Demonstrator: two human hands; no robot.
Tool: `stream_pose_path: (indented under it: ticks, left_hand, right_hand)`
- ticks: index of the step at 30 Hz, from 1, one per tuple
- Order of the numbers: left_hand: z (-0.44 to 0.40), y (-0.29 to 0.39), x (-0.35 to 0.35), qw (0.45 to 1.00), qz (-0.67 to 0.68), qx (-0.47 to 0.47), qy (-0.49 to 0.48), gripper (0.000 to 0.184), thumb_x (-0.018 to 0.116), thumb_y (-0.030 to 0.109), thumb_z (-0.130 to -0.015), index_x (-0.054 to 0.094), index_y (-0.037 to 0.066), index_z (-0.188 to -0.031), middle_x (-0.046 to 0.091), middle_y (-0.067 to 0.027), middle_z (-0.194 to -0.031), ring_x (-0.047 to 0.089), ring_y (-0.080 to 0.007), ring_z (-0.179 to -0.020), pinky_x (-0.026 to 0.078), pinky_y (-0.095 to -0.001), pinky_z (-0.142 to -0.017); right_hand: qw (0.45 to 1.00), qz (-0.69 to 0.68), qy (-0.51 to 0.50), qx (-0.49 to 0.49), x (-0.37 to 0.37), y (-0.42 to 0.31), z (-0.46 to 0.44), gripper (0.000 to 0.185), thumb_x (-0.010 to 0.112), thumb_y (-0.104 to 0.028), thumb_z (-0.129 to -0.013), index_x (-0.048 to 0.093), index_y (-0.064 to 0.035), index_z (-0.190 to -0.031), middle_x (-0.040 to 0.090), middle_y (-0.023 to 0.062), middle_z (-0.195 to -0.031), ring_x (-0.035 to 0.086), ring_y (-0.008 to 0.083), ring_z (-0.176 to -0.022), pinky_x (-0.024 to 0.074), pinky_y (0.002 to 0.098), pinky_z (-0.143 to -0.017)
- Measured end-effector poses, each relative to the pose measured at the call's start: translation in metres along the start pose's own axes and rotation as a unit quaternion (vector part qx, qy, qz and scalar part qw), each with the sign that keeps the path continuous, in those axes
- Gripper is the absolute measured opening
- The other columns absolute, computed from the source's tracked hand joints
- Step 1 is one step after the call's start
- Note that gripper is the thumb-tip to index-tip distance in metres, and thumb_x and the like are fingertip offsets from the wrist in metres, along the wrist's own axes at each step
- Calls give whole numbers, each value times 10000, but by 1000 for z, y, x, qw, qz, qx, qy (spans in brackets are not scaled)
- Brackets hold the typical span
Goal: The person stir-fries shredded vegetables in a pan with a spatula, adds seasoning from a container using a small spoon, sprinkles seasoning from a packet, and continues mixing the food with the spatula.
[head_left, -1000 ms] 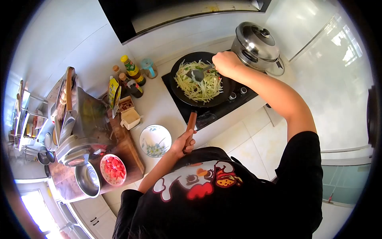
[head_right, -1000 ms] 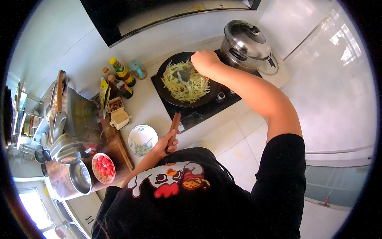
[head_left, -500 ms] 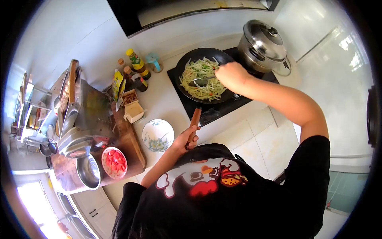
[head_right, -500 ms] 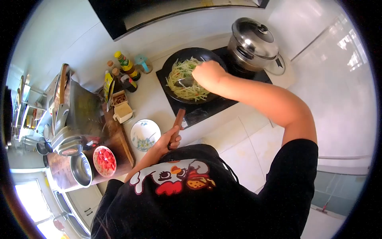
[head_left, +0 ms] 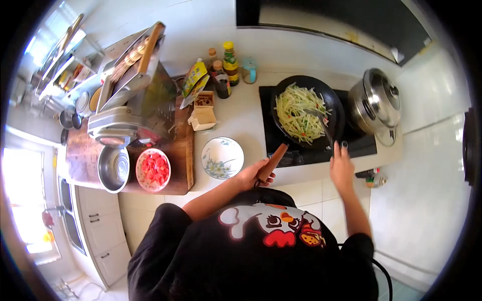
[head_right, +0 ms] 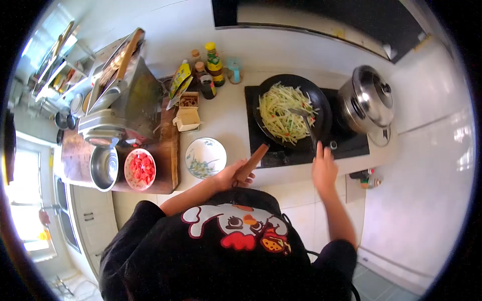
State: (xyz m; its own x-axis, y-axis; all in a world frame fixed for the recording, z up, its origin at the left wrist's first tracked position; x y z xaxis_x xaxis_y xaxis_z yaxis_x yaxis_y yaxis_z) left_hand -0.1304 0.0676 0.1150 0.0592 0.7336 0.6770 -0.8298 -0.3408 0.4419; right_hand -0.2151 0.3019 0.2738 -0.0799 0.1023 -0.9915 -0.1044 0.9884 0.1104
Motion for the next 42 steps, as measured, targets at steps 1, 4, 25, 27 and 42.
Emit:
stream_pose_path:
  ticks: [1,4,25,27,42]
  left_hand:
    - [1,3,-2,1000,8,10,2,502,362,492,-913,470,89,-1192,572,-76,-940,566,-161,-792,500,-268,-689]
    - [10,0,7,999,-38,-19,-29,569,279,531,-915,484,72,-1180,563,-74,-955,557,-160,-779,488,-268,-707]
    - [160,285,-180,447,-514,430,592,222,501,102,-866,574,39,-1066,599,-142,-1020,568,-289,-935,444,-389,-802]
    - [181,275,-126,613,-351,535,463,215,473,118,-904,561,15,-1070,614,-100,-973,576,-203,-889,450,-321,-773]
    - [94,256,218,799,-214,513,-228,381,421,314,-818,354,66,-536,304,-17,-503,269,-123,-502,189,-268,-477]
  right_hand:
    - [998,-47,-21,31,9,-6,13,559,549,-129,-798,364,-89,-1324,488,146,-1079,572,313,-888,499,413,-680]
    - [974,-184,-70,113,51,-15,29,638,578,-150,-798,292,-94,-1366,470,159,-1119,549,339,-940,480,431,-725]
    - [719,-689,43,83,-22,-89,34,178,510,-105,-898,602,-13,-1020,589,57,-1012,584,129,-848,458,237,-765]
    - [577,-799,-111,125,-2,-115,32,245,469,-192,-931,591,-19,-1054,596,63,-1025,580,133,-896,453,254,-808]
    - [-57,-935,-347,-56,-53,-135,23,773,357,-619,-862,278,-50,-1379,547,124,-1172,560,189,-942,485,278,-672]
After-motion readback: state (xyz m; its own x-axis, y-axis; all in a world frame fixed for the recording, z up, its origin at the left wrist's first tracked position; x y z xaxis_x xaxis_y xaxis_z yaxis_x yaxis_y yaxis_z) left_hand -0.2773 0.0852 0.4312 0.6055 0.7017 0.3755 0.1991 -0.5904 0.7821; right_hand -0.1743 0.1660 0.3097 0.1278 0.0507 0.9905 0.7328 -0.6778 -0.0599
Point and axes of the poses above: each hand's wrist, its own z-axis away from the middle knuckle, its own x-axis out of the palm, y = z × x, the point moved 9 cm from there along -z, towards the middle knuckle
